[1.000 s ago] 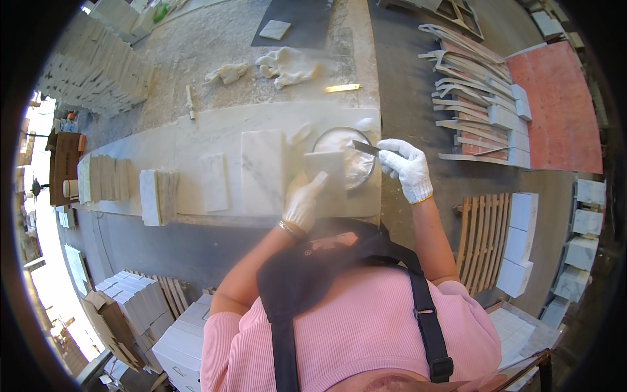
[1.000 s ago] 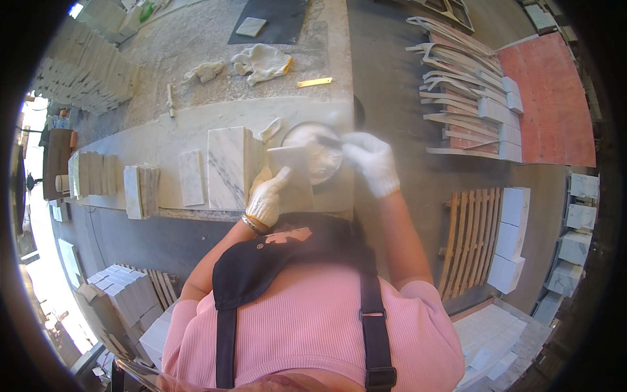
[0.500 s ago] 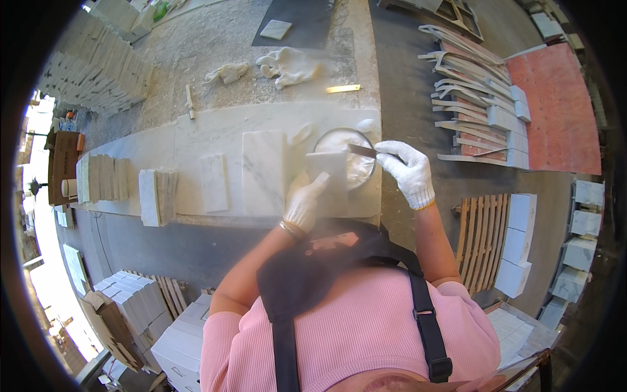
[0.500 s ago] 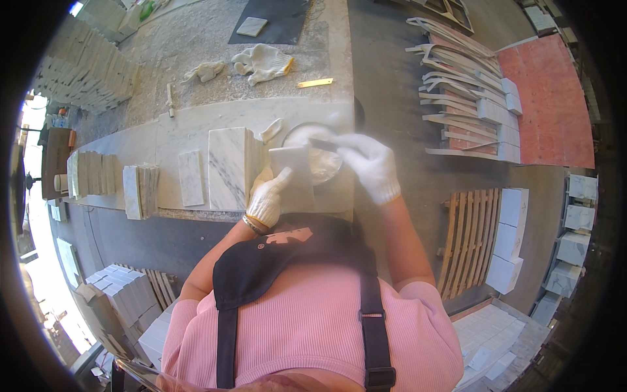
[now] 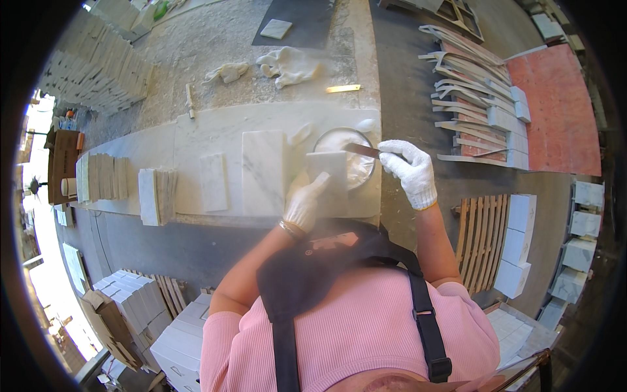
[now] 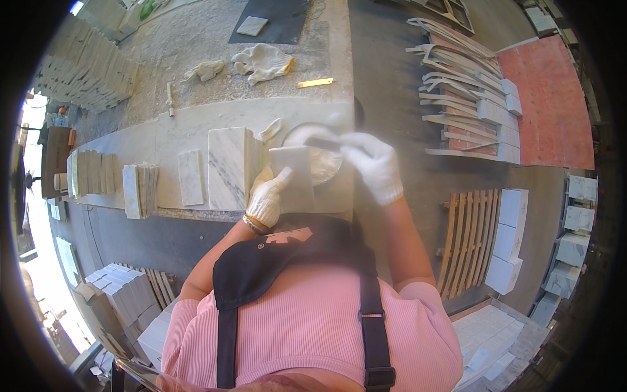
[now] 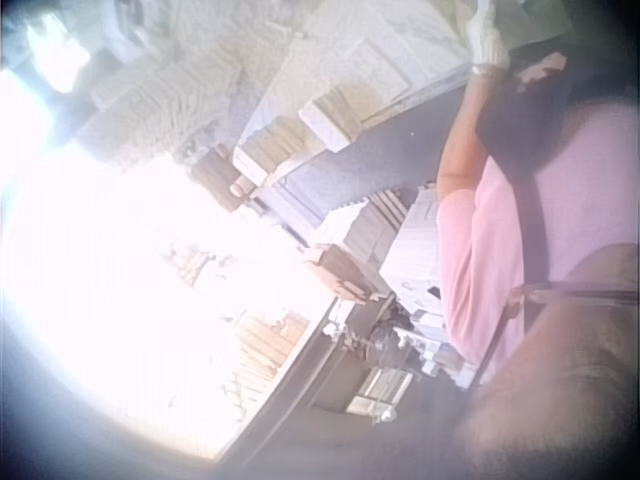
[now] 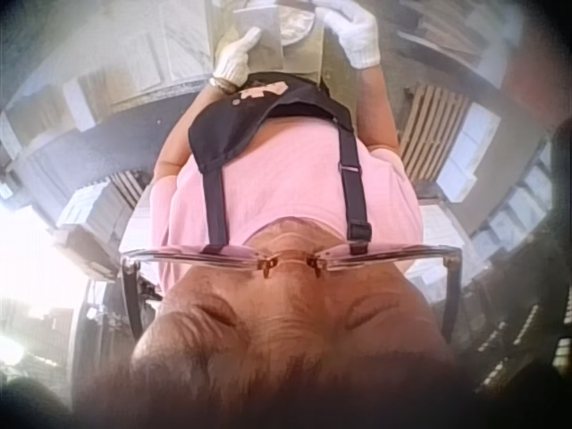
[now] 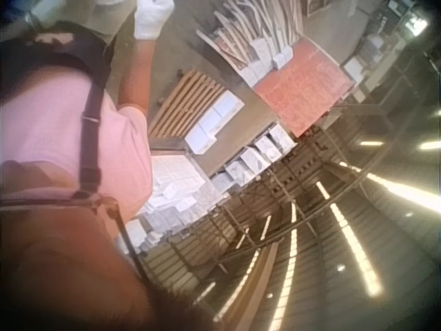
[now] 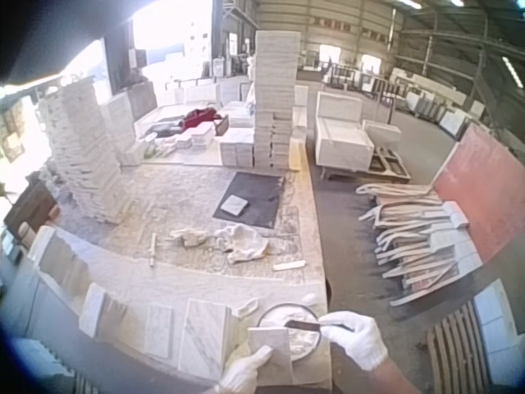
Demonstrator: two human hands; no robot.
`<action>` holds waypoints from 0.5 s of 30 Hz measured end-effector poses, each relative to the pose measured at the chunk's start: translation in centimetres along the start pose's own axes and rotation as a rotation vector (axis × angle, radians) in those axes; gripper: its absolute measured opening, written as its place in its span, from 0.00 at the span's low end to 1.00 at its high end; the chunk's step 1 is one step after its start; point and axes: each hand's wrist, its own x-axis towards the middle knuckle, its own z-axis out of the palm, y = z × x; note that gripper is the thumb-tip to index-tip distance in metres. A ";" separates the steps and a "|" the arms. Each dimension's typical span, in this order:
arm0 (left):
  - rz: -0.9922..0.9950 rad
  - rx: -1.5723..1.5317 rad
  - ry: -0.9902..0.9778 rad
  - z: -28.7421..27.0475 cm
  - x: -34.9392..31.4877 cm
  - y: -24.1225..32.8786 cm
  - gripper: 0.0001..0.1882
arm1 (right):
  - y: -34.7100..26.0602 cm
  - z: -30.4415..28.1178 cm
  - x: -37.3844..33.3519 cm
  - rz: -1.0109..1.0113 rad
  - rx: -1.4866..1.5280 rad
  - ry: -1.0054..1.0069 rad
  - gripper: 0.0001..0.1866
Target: The person scoops white paste from a container with a small metal tool and spreads it onto a rectangular tile. They then use a green sponge to smooth the paste across the tile surface. The person repeats this process on multiple tiles, applying and smoothing the paste.
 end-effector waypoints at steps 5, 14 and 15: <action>0.015 0.037 -0.001 0.3 -0.2 0.4 0.22 | 0.0 0.5 -0.1 0.031 0.039 -0.048 0.11; 0.017 0.045 0.005 0.0 -0.1 0.0 0.21 | 0.9 -0.4 -0.7 0.006 -0.101 0.004 0.11; 0.024 0.058 0.004 -0.1 0.0 -0.1 0.21 | 0.8 -0.6 -0.7 0.029 -0.076 0.003 0.11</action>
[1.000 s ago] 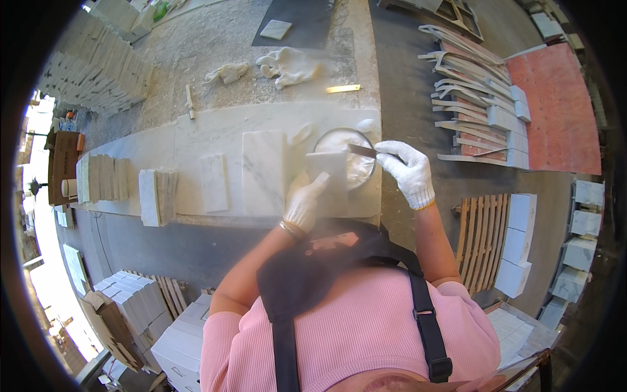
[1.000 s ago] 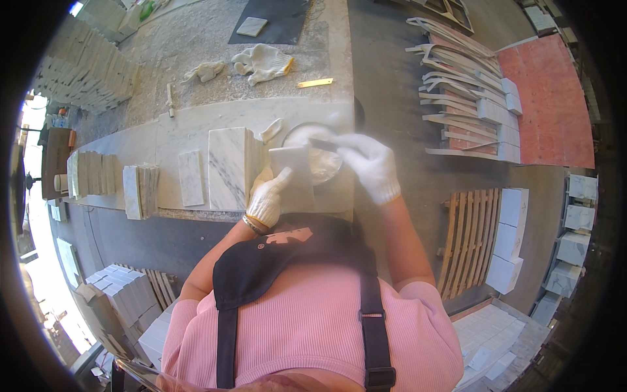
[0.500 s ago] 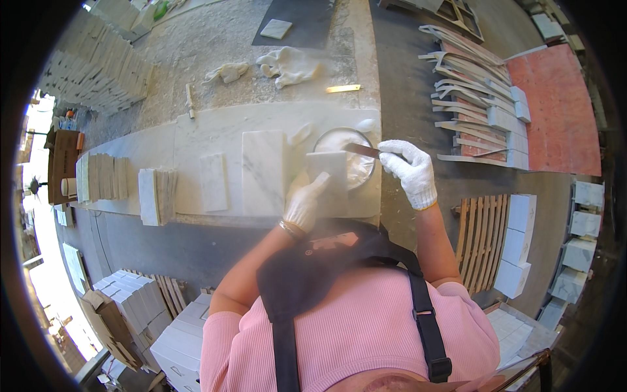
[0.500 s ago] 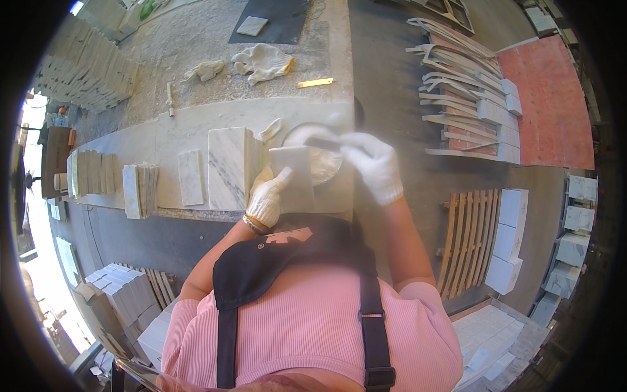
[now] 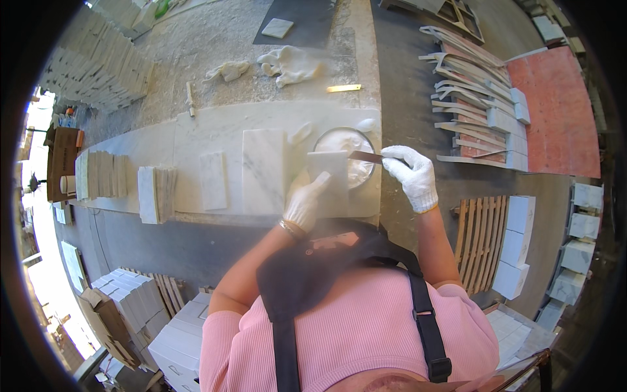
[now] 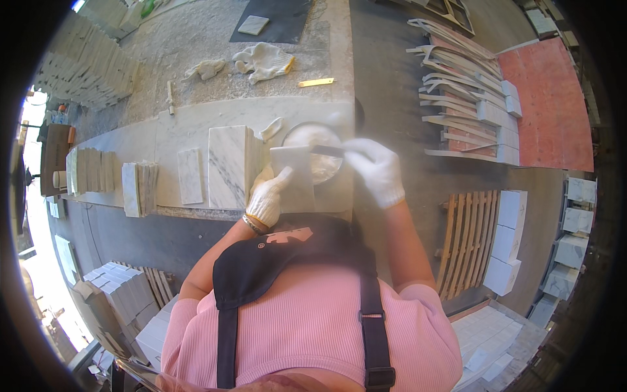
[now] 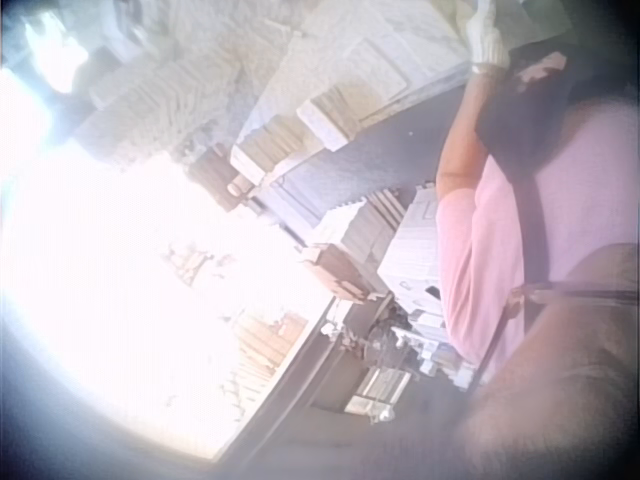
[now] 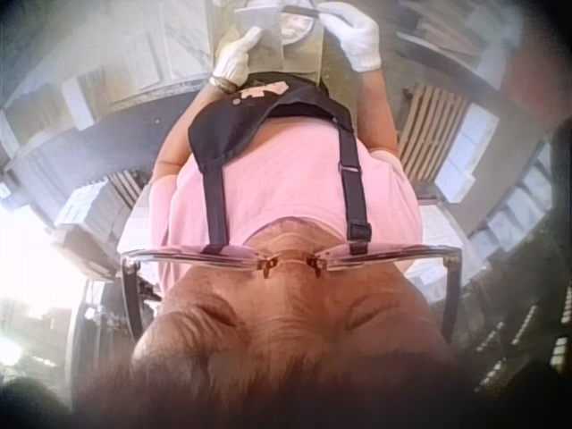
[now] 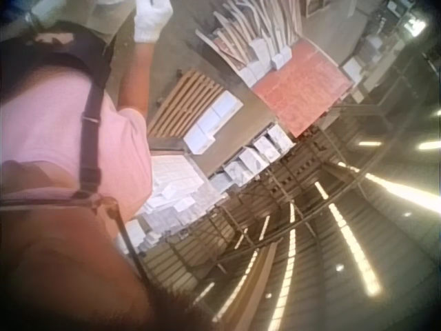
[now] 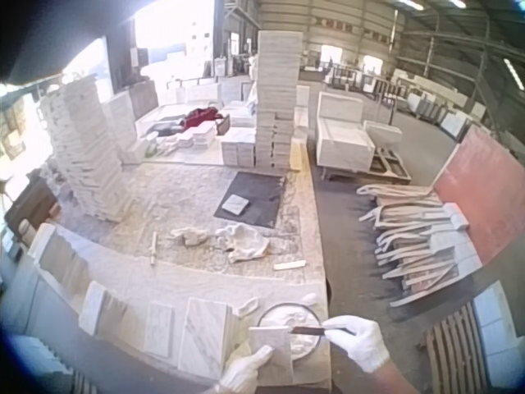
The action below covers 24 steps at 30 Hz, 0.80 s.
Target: The person scoops white paste from a container with a small metal tool and spreads it onto a rectangular tile. They then use a green sponge to smooth the paste across the tile surface. The person repeats this process on multiple tiles, applying and smoothing the paste.
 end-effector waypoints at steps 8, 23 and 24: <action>0.006 0.012 0.004 -0.4 0.4 -0.4 0.22 | 0.9 -0.5 0.4 -0.007 0.098 0.025 0.12; -0.008 -0.003 0.025 0.2 0.2 0.1 0.21 | 4.8 0.2 6.3 0.063 -0.436 0.087 0.27; -0.011 -0.006 0.021 0.2 0.2 0.1 0.21 | 5.1 0.0 7.1 0.050 -0.421 0.068 0.31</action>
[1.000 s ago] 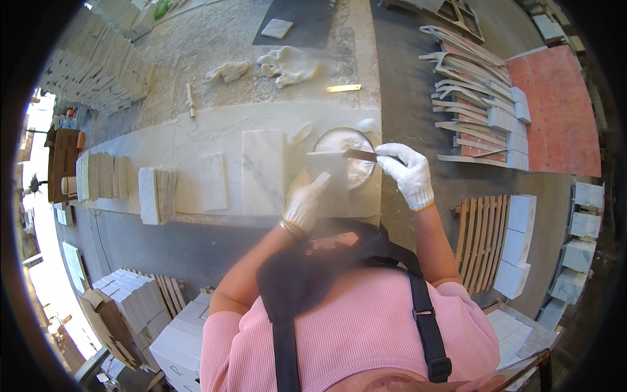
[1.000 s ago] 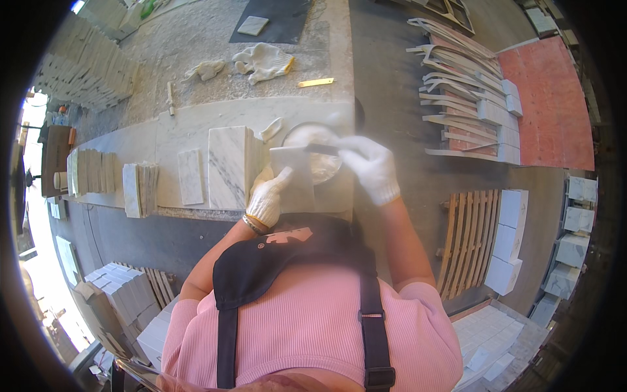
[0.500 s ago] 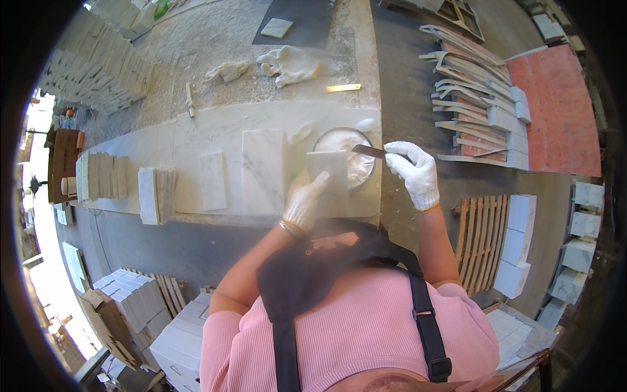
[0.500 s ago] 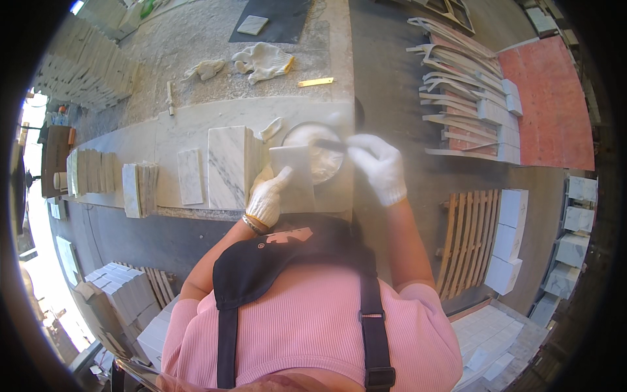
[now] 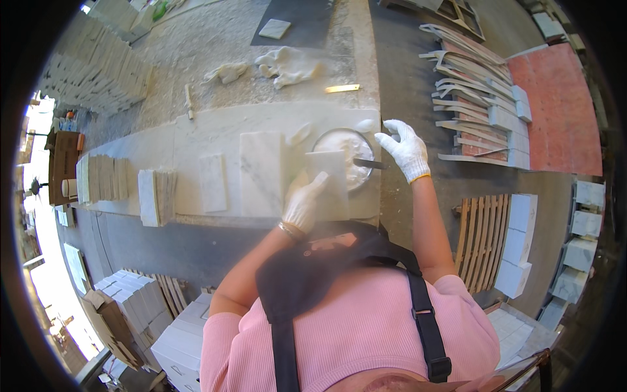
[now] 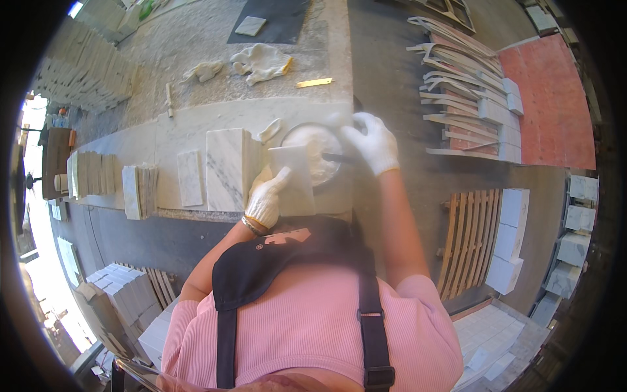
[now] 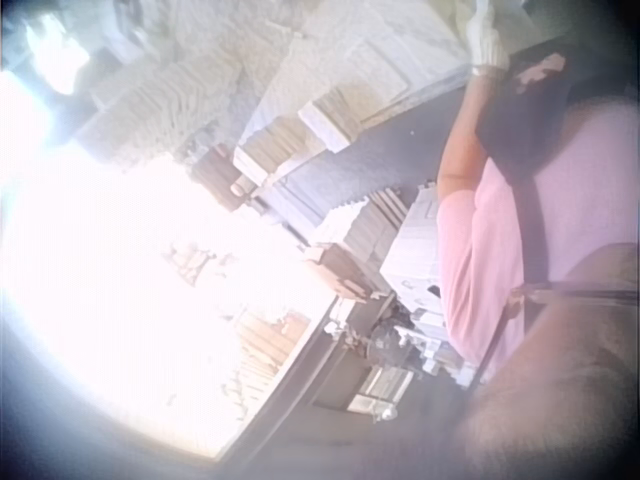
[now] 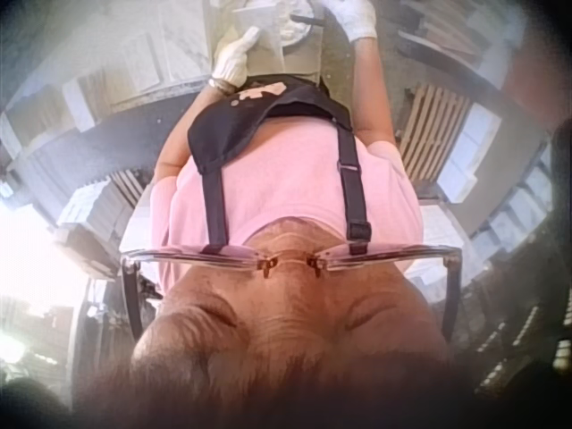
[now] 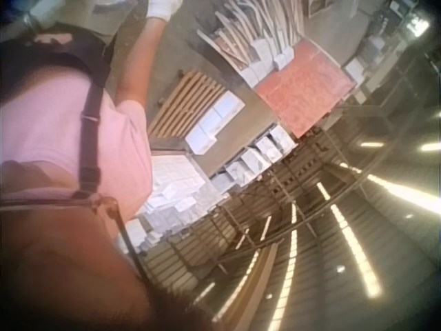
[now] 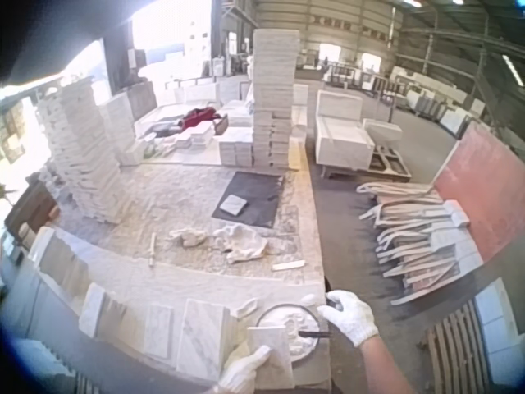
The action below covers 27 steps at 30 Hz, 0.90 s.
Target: The person scoops white paste from a container with a small metal tool and spreads it onto a rectangular tile. They then use a green sponge to smooth the paste across the tile surface. The person repeats this process on multiple tiles, applying and smoothing the paste.
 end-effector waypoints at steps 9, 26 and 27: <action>-0.027 -0.018 0.055 0.2 0.2 0.0 0.20 | -0.1 2.3 4.5 -0.012 0.058 -0.274 0.30; -0.034 -0.083 -0.021 -0.2 0.5 -0.4 0.19 | -5.0 -3.8 -3.7 -0.169 0.349 -0.304 0.23; -0.017 -0.082 -0.033 -0.2 0.5 -0.3 0.19 | -5.2 -3.8 -3.8 -0.173 0.363 -0.303 0.22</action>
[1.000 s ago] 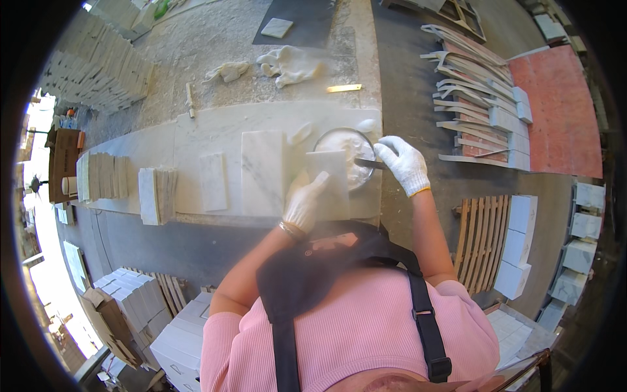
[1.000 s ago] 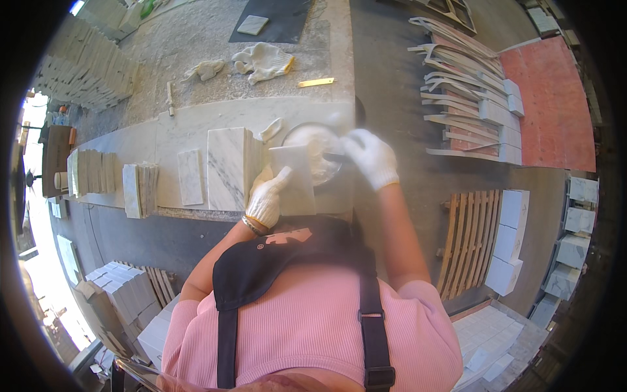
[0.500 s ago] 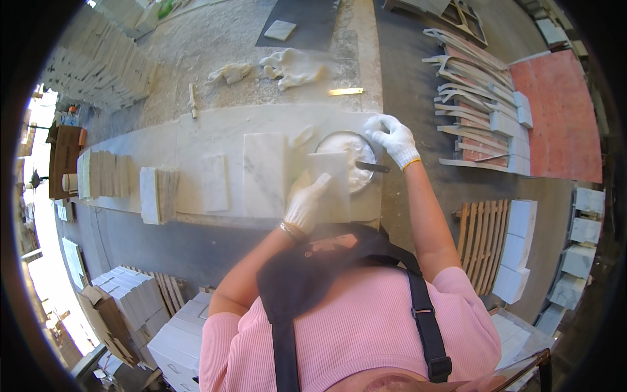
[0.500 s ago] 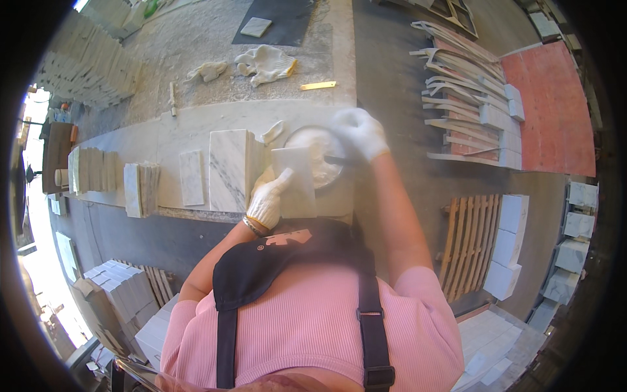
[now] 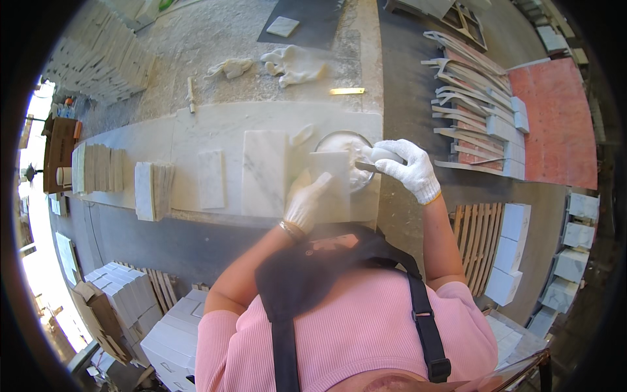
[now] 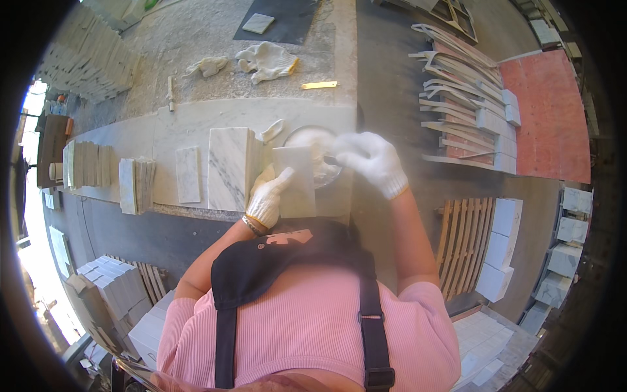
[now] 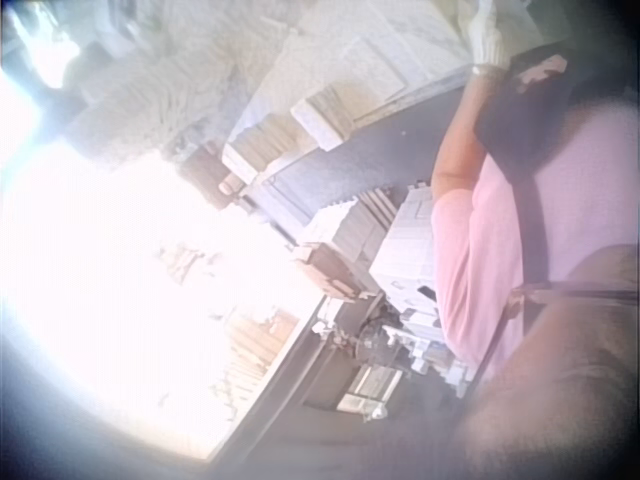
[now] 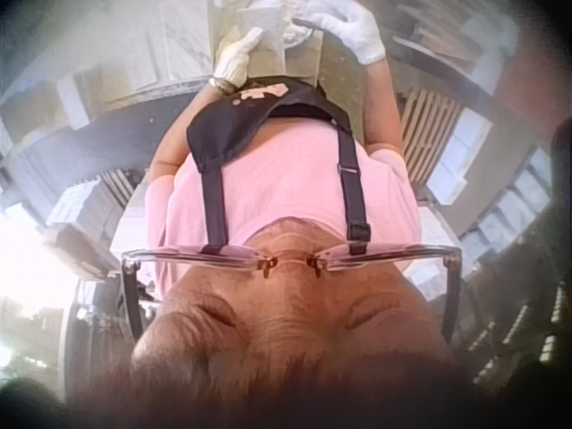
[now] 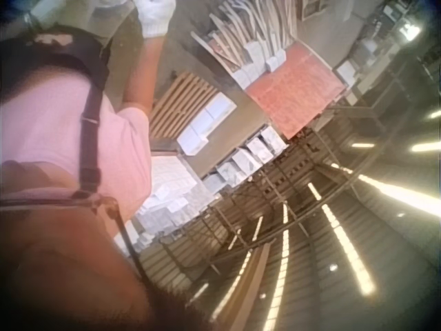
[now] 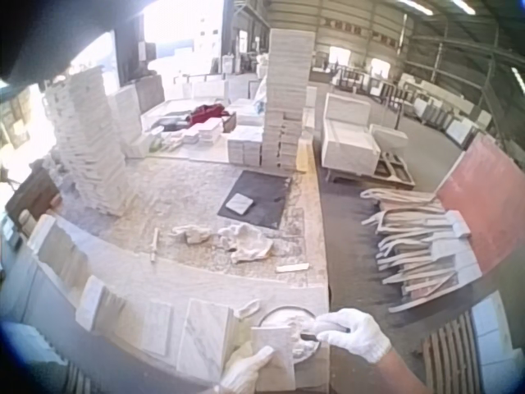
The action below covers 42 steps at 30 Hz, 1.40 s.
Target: The person scoops white paste from a container with a small metal tool and spreads it onto a rectangular tile. They then use a green sponge to smooth the paste across the tile surface. The person repeats this process on multiple tiles, applying and smoothing the paste.
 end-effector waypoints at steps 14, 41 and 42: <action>0.017 0.051 -0.020 -0.3 0.2 -0.3 0.19 | -1.0 0.1 -0.2 -0.134 -0.188 0.019 0.19; 0.027 0.055 -0.023 -0.1 0.0 0.0 0.22 | -2.1 0.3 -0.2 -0.116 -0.242 0.012 0.16; 0.028 0.052 -0.023 0.0 -0.1 0.0 0.22 | -2.0 0.3 -0.2 -0.122 -0.241 0.015 0.16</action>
